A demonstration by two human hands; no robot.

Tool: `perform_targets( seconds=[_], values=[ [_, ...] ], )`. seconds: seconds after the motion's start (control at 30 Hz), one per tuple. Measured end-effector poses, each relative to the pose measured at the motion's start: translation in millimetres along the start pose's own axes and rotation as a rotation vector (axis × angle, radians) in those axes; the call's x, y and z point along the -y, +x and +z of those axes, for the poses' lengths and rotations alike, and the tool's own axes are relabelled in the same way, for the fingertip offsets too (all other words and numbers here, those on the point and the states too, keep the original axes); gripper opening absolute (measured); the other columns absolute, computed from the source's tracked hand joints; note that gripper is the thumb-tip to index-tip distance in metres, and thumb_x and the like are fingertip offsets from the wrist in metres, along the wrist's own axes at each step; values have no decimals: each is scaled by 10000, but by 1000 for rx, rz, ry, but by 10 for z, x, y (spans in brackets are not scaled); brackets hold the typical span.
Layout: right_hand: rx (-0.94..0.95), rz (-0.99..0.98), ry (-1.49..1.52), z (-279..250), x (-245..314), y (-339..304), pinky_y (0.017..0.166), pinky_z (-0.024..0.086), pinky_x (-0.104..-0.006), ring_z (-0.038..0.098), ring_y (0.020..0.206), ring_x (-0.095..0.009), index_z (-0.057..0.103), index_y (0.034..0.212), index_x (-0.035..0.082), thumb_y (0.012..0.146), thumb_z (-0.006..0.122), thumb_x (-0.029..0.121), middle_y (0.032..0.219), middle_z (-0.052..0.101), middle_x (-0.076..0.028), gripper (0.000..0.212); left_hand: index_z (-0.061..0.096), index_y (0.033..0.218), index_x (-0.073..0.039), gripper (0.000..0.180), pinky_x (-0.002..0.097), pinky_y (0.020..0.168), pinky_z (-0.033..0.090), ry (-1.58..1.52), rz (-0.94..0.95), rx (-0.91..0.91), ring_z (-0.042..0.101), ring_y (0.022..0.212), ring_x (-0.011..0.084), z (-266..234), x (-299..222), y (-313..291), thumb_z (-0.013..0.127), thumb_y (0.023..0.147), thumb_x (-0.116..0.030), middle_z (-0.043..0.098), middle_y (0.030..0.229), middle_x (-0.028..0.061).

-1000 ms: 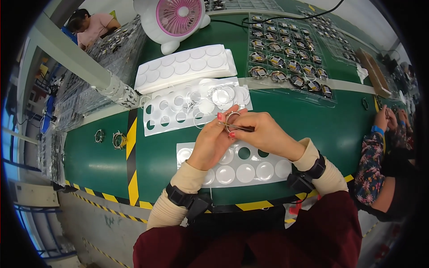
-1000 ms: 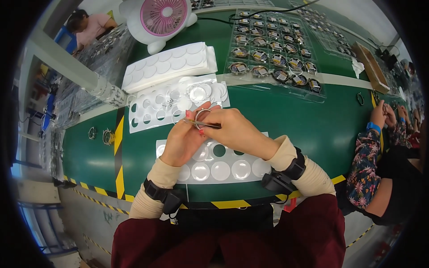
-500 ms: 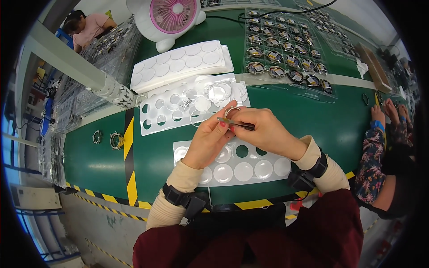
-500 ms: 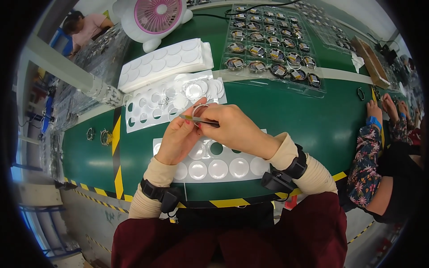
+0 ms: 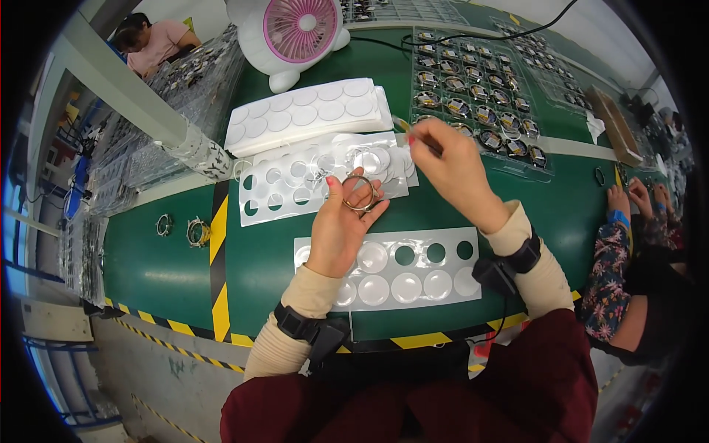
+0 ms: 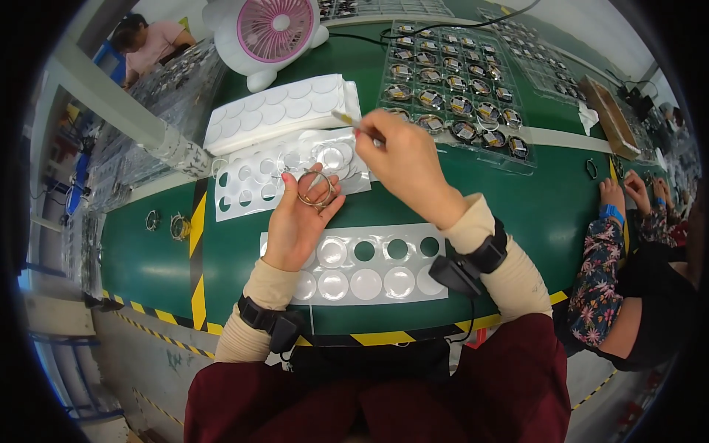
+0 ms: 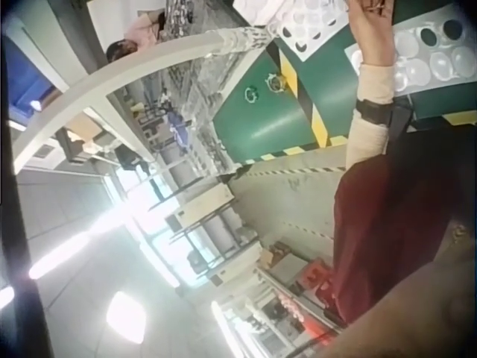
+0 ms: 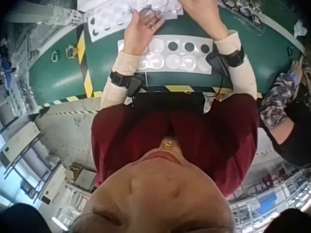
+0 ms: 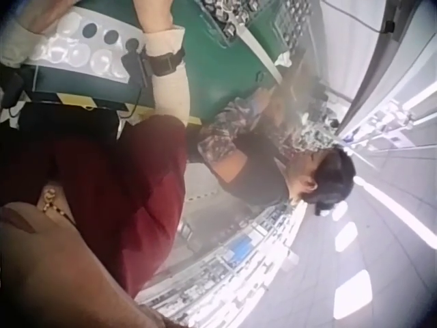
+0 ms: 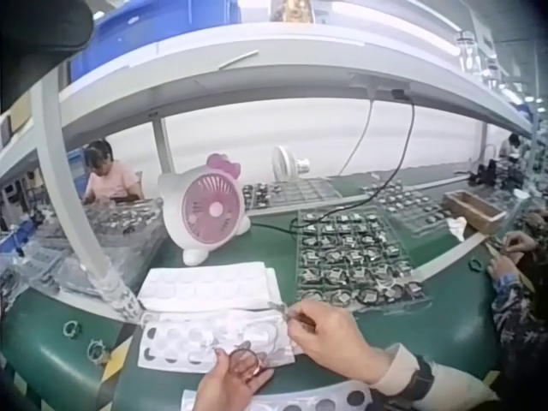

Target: The person retrieves a watch movement from a tray and inserts it into a frame, using tweezers to position it. They then peel a circular sticker from a sheet and apply it to the back of the watch assembly.

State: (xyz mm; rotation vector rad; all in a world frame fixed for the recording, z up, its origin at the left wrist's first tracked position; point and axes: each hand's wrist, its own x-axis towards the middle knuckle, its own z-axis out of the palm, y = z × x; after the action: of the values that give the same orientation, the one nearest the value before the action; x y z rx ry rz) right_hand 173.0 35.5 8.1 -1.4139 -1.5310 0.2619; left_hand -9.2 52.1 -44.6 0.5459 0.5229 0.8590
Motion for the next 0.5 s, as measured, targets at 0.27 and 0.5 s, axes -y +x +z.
perform_targets(
  seconds=[0.27,0.5],
  values=[
    [315,-219,-395,592,-176,434,571,461,-392,592,622,-308,624,778,66,735,621,241,653,608,-109,180,340,1277,-20,587,395,965,348,24,-104,65,466,1049,234,96,60,-27,340,908,-477,516,1087,143],
    [371,-230,-319,373,-75,592,576,476,-383,608,643,-287,668,807,126,722,608,200,675,625,-102,128,356,1271,-21,576,397,944,366,21,-111,75,495,1001,228,52,55,-48,335,912,-471,534,1059,133]
  ],
)
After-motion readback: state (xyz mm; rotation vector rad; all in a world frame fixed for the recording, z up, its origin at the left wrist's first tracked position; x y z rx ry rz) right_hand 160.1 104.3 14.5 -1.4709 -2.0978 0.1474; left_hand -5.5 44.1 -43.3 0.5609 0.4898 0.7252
